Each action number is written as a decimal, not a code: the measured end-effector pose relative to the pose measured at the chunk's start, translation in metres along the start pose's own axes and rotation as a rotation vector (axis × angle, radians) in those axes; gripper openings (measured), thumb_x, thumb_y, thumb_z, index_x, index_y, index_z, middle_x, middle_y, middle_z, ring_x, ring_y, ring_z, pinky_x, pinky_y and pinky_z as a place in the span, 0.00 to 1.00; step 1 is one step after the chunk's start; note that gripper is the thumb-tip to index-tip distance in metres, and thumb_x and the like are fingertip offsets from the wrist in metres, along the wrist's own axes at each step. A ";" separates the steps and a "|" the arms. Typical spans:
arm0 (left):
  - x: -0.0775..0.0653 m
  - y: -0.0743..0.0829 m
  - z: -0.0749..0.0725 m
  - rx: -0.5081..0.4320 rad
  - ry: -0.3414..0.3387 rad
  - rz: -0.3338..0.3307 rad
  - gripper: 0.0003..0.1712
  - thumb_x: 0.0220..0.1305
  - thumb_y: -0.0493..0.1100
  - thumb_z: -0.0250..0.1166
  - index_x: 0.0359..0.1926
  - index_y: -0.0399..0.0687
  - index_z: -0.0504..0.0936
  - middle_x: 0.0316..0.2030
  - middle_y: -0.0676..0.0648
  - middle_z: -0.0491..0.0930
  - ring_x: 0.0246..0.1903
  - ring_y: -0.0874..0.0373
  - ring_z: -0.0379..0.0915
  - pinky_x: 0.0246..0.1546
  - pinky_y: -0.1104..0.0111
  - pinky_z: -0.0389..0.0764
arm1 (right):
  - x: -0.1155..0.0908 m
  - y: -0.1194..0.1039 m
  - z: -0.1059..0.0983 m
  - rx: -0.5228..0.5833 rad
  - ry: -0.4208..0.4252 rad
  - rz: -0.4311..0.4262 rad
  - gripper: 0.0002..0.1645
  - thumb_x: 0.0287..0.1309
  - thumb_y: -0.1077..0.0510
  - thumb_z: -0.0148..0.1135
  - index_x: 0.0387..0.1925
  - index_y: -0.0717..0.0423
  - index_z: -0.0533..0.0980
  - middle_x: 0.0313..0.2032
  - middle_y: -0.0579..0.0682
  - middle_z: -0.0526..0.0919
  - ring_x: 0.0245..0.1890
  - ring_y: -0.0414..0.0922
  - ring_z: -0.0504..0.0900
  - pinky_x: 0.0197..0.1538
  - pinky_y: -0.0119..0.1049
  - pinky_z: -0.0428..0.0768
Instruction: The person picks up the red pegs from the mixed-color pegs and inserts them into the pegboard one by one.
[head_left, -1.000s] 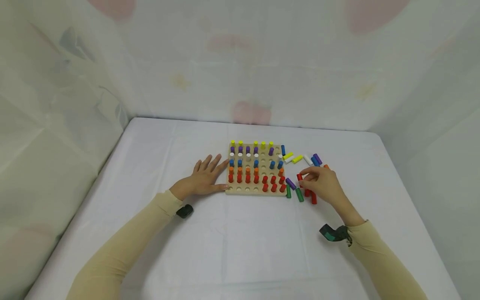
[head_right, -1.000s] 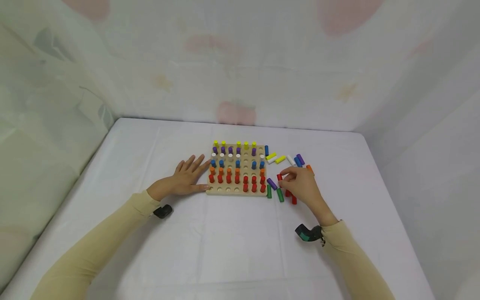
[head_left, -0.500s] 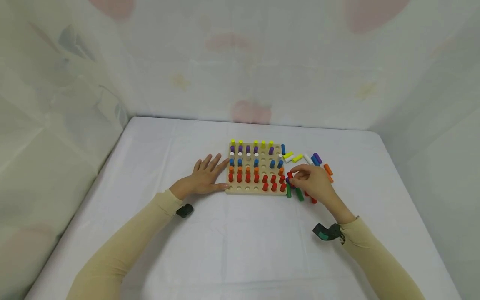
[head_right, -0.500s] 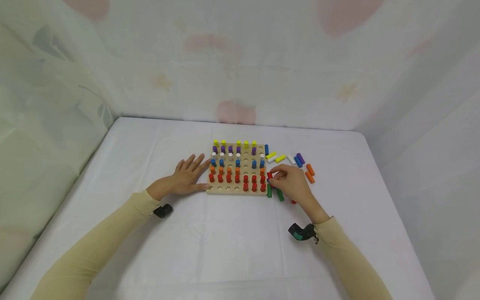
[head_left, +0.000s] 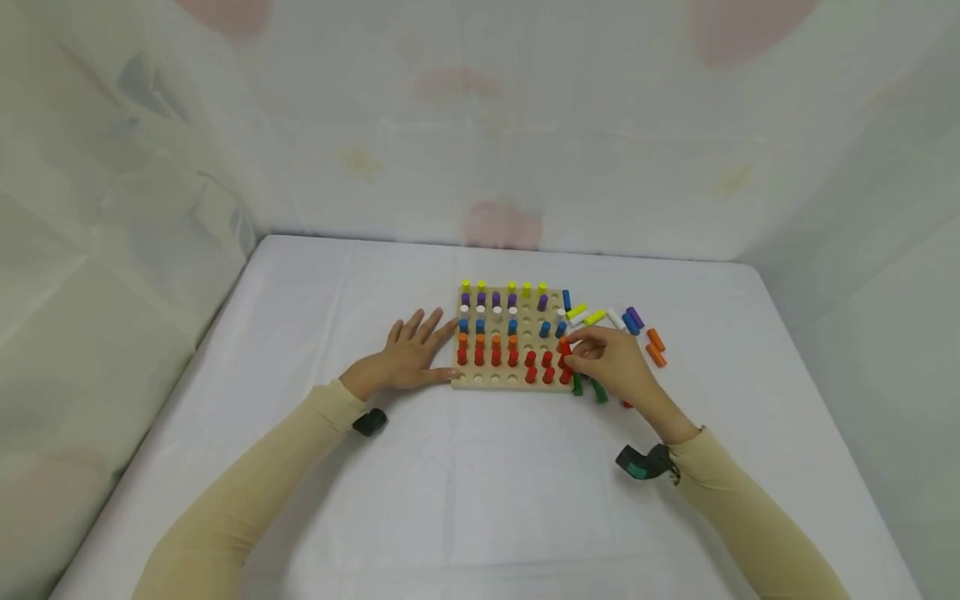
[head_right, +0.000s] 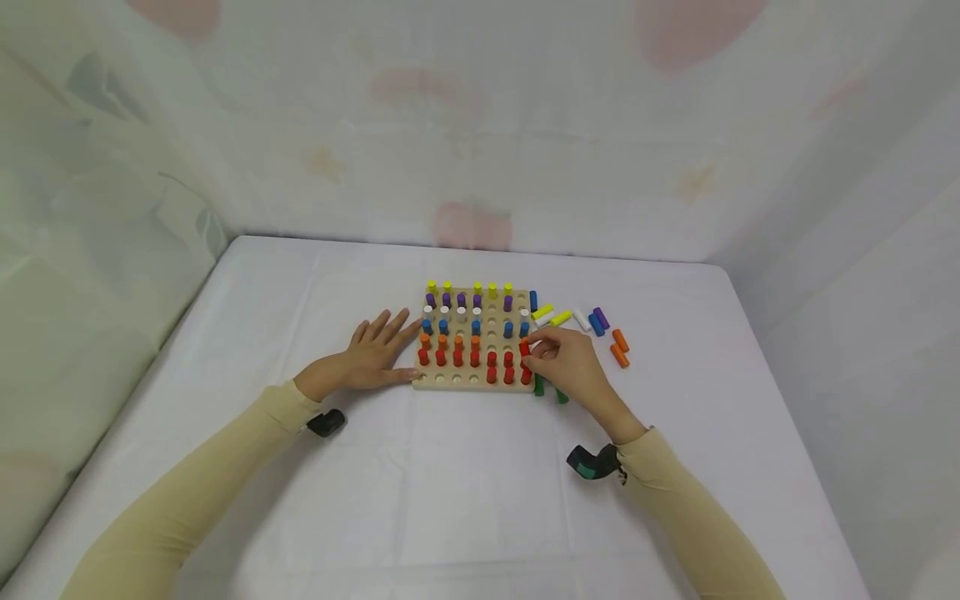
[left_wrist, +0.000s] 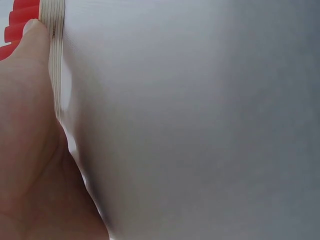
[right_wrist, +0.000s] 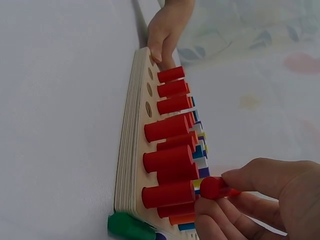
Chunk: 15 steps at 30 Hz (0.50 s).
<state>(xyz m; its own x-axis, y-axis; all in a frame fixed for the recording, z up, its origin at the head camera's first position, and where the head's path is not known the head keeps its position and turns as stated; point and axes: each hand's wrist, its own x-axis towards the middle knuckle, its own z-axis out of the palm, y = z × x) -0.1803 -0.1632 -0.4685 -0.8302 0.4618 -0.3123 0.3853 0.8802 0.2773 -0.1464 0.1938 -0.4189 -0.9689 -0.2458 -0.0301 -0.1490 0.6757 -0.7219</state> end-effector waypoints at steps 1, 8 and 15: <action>0.000 0.000 0.000 -0.002 -0.001 0.000 0.54 0.66 0.73 0.52 0.80 0.62 0.34 0.80 0.42 0.26 0.78 0.35 0.19 0.73 0.35 0.31 | 0.000 0.000 0.001 0.002 0.002 -0.007 0.19 0.58 0.56 0.70 0.50 0.57 0.82 0.36 0.54 0.88 0.31 0.43 0.82 0.33 0.27 0.80; -0.001 0.000 -0.001 -0.001 -0.001 -0.001 0.54 0.66 0.73 0.51 0.80 0.62 0.34 0.80 0.42 0.27 0.78 0.35 0.19 0.73 0.35 0.31 | 0.004 -0.004 0.005 0.009 0.009 -0.056 0.17 0.56 0.56 0.72 0.47 0.57 0.82 0.35 0.54 0.88 0.30 0.43 0.81 0.31 0.27 0.79; 0.000 -0.001 0.001 0.002 0.003 0.001 0.54 0.66 0.74 0.50 0.79 0.62 0.33 0.80 0.42 0.26 0.78 0.35 0.19 0.73 0.35 0.31 | 0.006 -0.011 0.011 0.026 -0.002 -0.055 0.18 0.56 0.56 0.72 0.48 0.57 0.81 0.34 0.53 0.87 0.29 0.42 0.80 0.31 0.27 0.79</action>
<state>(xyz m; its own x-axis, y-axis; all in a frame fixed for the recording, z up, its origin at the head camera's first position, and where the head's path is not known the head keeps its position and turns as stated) -0.1798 -0.1638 -0.4697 -0.8309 0.4626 -0.3091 0.3872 0.8798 0.2758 -0.1484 0.1775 -0.4184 -0.9589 -0.2836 0.0085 -0.1966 0.6426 -0.7406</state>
